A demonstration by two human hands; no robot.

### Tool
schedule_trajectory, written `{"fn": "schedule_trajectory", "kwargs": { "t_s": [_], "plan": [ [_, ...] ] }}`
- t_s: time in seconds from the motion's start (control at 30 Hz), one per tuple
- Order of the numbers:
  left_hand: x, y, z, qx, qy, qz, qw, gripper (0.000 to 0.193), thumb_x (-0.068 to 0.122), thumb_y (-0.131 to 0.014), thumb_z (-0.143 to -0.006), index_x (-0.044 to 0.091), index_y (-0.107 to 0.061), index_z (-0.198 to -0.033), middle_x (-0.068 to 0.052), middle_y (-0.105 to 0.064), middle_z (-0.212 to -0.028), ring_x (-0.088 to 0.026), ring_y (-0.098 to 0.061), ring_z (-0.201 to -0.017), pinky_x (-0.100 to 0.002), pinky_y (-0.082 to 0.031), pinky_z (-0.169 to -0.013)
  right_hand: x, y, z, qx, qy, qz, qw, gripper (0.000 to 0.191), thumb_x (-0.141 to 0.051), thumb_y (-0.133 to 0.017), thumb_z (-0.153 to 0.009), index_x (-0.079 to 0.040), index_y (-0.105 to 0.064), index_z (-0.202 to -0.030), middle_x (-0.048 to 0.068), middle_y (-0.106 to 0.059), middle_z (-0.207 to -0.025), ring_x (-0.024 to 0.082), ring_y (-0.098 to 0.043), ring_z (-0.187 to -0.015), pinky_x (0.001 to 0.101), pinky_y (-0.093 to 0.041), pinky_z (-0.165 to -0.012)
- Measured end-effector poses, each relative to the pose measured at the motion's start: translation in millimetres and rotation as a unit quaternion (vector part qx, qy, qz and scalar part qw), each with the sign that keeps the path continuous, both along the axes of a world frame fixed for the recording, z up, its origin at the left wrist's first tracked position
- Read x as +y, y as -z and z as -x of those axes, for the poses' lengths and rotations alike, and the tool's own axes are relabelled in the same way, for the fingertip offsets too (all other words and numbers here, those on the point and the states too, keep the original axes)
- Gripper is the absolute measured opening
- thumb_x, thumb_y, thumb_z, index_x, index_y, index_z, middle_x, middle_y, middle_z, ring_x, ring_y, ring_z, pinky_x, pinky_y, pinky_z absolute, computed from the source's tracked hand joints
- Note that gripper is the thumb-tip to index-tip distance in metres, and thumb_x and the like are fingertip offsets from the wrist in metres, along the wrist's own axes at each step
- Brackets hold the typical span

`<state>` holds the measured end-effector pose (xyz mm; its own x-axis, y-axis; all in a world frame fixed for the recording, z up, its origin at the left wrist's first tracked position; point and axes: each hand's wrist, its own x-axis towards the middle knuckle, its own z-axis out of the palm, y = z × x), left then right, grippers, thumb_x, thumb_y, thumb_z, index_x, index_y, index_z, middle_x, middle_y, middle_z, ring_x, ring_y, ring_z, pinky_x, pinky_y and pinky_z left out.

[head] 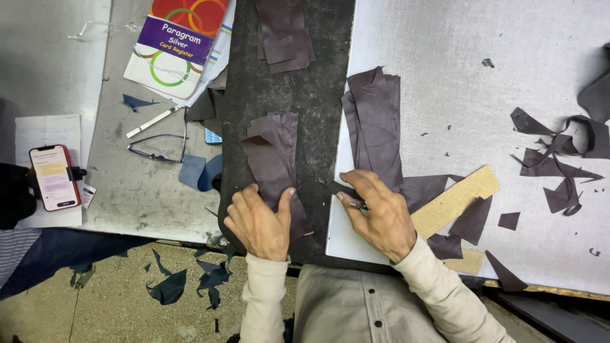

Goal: The person uses a utility knife and a wooden ruler to cut dark brown leather into strips on a white work surface. They repeatedly position the ruler, cut along its edge, and stack the resulting leather pieces. The person also handles a larger leather piece and organizes the cut strips.

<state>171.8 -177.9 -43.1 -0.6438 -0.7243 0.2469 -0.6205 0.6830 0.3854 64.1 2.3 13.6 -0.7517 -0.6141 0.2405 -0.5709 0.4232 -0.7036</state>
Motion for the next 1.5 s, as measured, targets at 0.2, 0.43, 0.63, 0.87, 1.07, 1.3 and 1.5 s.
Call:
{"fn": "schedule_trajectory", "kwargs": {
  "t_s": [0.2,0.43,0.63,0.87,1.07,1.3,1.5],
  "plan": [
    [-9.7,2.9,7.1,-0.013,-0.004,-0.085,0.996,0.061,0.045,-0.09,-0.07,0.001,-0.065,-0.104,-0.014,-0.065,-0.096,-0.034,-0.059,-0.094,-0.047,-0.038,-0.083,-8.9,0.3,-10.3,-0.055,-0.004,-0.003,0.998,0.034,-0.014,-0.074,-0.09,0.001,-0.066,-0.12,0.016,-0.072,-0.117,0.034,-0.074,-0.1,0.0381,-0.06,-0.081],
    [1.1,11.6,17.1,-0.007,0.022,-0.045,0.999,0.057,0.042,-0.082,-0.087,-0.002,-0.06,-0.116,-0.017,-0.065,-0.101,-0.034,-0.061,-0.094,-0.046,-0.042,-0.082,-12.5,5.3,-12.0,-0.167,0.02,-0.027,0.985,0.04,-0.02,-0.074,-0.088,0.0,-0.067,-0.122,0.016,-0.072,-0.12,0.03,-0.075,-0.094,0.0375,-0.059,-0.074],
    [1.3,15.0,39.8,-0.044,0.023,-0.002,0.999,0.061,0.048,-0.08,-0.084,-0.004,-0.059,-0.106,-0.019,-0.06,-0.097,-0.036,-0.059,-0.088,-0.049,-0.042,-0.077,-9.8,10.2,-17.3,-0.178,0.014,-0.048,0.983,0.04,-0.02,-0.074,-0.088,0.001,-0.068,-0.122,0.017,-0.073,-0.119,0.031,-0.075,-0.091,0.0378,-0.058,-0.08],
    [-11.9,-13.9,36.4,-0.033,0.094,-0.102,0.99,0.046,0.039,-0.078,-0.091,-0.001,-0.061,-0.108,-0.019,-0.068,-0.1,-0.036,-0.067,-0.094,-0.049,-0.048,-0.082,-9.1,17.0,-5.0,-0.263,0.022,-0.013,0.964,0.047,-0.029,-0.074,-0.088,0.0,-0.067,-0.125,0.015,-0.076,-0.115,0.023,-0.075,-0.098,0.0346,-0.058,-0.08],
    [2.5,-10.6,22.5,0.185,0.247,-0.547,0.778,0.036,0.024,-0.067,-0.098,0.001,-0.058,-0.124,-0.018,-0.071,-0.114,-0.028,-0.067,-0.104,-0.041,-0.055,-0.092,-11.5,35.2,4.8,-0.416,0.012,-0.033,0.908,0.048,-0.035,-0.069,-0.101,0.003,-0.073,-0.129,0.025,-0.073,-0.093,0.017,-0.062,-0.08,0.0325,-0.049,-0.072],
    [11.8,-5.8,-6.4,0.076,0.166,-0.539,0.822,0.043,0.03,-0.049,-0.107,0.0,-0.055,-0.138,-0.016,-0.07,-0.111,-0.027,-0.068,-0.099,-0.038,-0.051,-0.089,-16.6,33.9,-4.1,-0.326,-0.009,-0.028,0.945,0.053,-0.029,-0.08,-0.088,0.007,-0.065,-0.125,0.015,-0.065,-0.075,0.015,-0.057,-0.065,0.0354,-0.047,-0.055],
    [12.0,-25.6,-10.4,0.095,0.075,-0.415,0.902,0.052,0.039,-0.06,-0.098,-0.003,-0.056,-0.129,-0.013,-0.073,-0.093,-0.02,-0.07,-0.077,-0.034,-0.058,-0.066,-33.7,4.1,-19.7,0.004,-0.051,-0.124,0.991,0.049,-0.019,-0.076,-0.079,0.005,-0.065,-0.121,0.023,-0.073,-0.086,0.039,-0.069,-0.067,0.0465,-0.054,-0.058]
  ]
}}
